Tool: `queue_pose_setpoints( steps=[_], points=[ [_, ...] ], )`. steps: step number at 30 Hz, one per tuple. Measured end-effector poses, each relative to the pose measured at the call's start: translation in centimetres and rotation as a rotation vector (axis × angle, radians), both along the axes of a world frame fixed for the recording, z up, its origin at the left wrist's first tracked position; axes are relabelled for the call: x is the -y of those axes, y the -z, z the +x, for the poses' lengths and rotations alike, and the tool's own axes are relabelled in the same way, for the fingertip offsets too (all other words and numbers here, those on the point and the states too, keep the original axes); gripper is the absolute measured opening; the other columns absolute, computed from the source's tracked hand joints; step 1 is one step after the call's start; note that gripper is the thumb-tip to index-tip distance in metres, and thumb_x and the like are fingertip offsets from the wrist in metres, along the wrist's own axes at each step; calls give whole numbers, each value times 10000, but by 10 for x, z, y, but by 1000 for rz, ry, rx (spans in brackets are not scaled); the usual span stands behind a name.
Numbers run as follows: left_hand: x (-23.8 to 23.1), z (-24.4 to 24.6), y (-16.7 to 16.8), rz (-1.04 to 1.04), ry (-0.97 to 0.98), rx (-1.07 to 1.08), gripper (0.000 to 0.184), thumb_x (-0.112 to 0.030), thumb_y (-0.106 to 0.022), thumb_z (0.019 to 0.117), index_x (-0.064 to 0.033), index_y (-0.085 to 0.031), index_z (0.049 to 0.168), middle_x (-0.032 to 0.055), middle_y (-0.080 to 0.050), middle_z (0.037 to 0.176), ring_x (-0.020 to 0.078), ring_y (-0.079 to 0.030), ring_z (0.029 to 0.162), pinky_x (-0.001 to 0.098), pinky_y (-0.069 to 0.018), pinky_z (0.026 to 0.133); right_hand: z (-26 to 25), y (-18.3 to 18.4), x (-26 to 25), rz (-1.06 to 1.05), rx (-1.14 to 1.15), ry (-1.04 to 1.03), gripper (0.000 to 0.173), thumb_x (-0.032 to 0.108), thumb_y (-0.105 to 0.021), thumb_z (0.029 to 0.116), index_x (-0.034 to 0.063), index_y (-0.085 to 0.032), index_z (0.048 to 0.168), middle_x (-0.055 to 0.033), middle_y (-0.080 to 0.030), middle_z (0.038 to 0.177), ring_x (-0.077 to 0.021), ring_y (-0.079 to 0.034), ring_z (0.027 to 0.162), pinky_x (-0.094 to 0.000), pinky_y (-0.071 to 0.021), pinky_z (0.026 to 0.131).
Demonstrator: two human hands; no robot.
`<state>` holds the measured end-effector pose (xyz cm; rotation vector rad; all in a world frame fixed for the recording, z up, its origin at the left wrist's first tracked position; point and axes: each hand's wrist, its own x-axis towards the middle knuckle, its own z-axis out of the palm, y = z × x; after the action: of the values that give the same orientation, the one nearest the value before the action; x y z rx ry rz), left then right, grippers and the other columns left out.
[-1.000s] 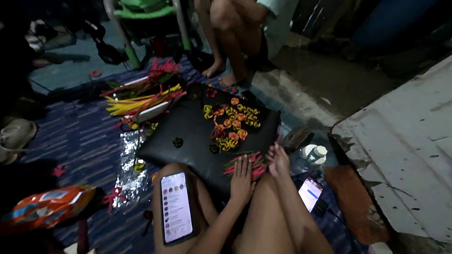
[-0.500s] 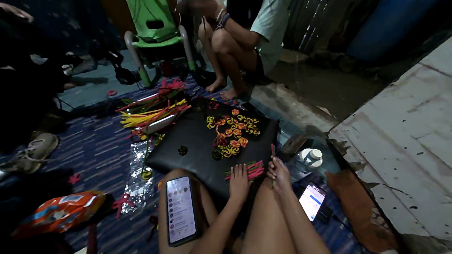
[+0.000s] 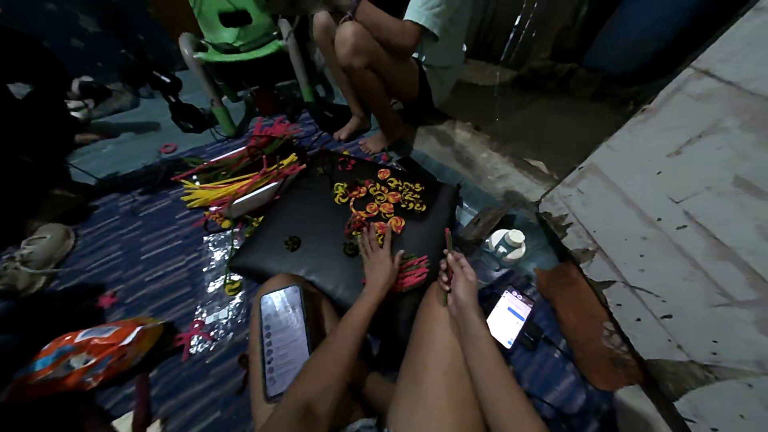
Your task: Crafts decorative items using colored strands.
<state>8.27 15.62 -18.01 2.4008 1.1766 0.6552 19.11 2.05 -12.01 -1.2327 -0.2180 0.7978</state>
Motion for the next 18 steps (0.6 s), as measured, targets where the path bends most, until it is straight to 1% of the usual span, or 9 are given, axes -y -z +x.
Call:
queue_pose_setpoints(
  steps=[2, 5, 6, 7, 8, 10, 13, 15, 18],
  points=[
    [-26, 8, 10, 96, 127, -110, 627, -328, -607, 1004, -159, -419, 1577, 314, -239, 1633, 546, -180, 1510, 683, -102, 1209, 2, 2, -1, -16, 18, -5, 249, 112, -403, 1107, -38, -546, 1247, -1, -554, 747, -4, -466, 501, -132, -388, 446],
    [-61, 15, 21, 217, 404, -285, 516, -282, -475, 1073, -161, -427, 1572, 193, -271, 1665, 422, -220, 1543, 614, -148, 1235, 2, 9, -3, -29, 96, -39, 240, 90, -431, 1094, -58, -550, 1241, -7, -557, 738, -6, -482, 510, -142, -409, 455],
    [-72, 17, 20, 212, 493, -337, 496, -275, -436, 1090, -156, -427, 1571, 164, -270, 1672, 392, -214, 1551, 600, -145, 1238, 2, 11, -5, -35, 144, -49, 237, 81, -445, 1087, -68, -554, 1237, -3, -559, 726, -2, -485, 511, -144, -412, 458],
    [-83, 19, 18, 168, 580, -396, 496, -279, -405, 1103, -151, -406, 1582, 152, -254, 1680, 368, -184, 1564, 589, -109, 1246, 2, 13, -7, -45, 192, -63, 241, 74, -457, 1080, -77, -555, 1240, -1, -565, 724, 3, -487, 517, -146, -415, 464],
    [-94, 20, 19, 141, 656, -431, 498, -294, -389, 1109, -145, -398, 1585, 154, -263, 1677, 354, -175, 1568, 581, -86, 1252, 1, 16, -8, -55, 238, -71, 245, 63, -468, 1071, -89, -562, 1238, -7, -578, 728, 5, -490, 526, -149, -415, 473],
    [-111, 17, 16, 135, 771, -434, 493, -275, -396, 1107, -118, -412, 1574, 179, -306, 1654, 361, -202, 1561, 590, -90, 1251, 1, 24, -11, -74, 308, -78, 245, 57, -488, 1061, -102, -578, 1224, -16, -596, 733, 5, -488, 530, -157, -419, 484],
    [-123, 6, -16, 187, 883, -524, 517, -268, -339, 1124, -31, -352, 1583, 242, -303, 1637, 427, -228, 1539, 632, -147, 1222, -4, 28, -18, -89, 344, -93, 236, 72, -503, 1055, -86, -591, 1206, -9, -597, 754, 12, -498, 554, -153, -434, 514],
    [-143, -3, -5, 291, 940, -430, 497, -255, -371, 1113, -2, -428, 1537, 257, -369, 1599, 454, -317, 1498, 652, -227, 1192, -9, 30, -20, -108, 348, -86, 226, 69, -509, 1052, -77, -593, 1202, -14, -606, 779, 10, -513, 587, -157, -449, 548],
    [-176, -13, 14, 412, 1015, -286, 456, -245, -434, 1097, -24, -516, 1488, 249, -412, 1577, 466, -390, 1455, 668, -296, 1155, -12, 34, -22, -136, 384, -68, 233, 68, -506, 1052, -83, -595, 1206, -20, -603, 763, 3, -514, 586, -161, -449, 547]
  ],
)
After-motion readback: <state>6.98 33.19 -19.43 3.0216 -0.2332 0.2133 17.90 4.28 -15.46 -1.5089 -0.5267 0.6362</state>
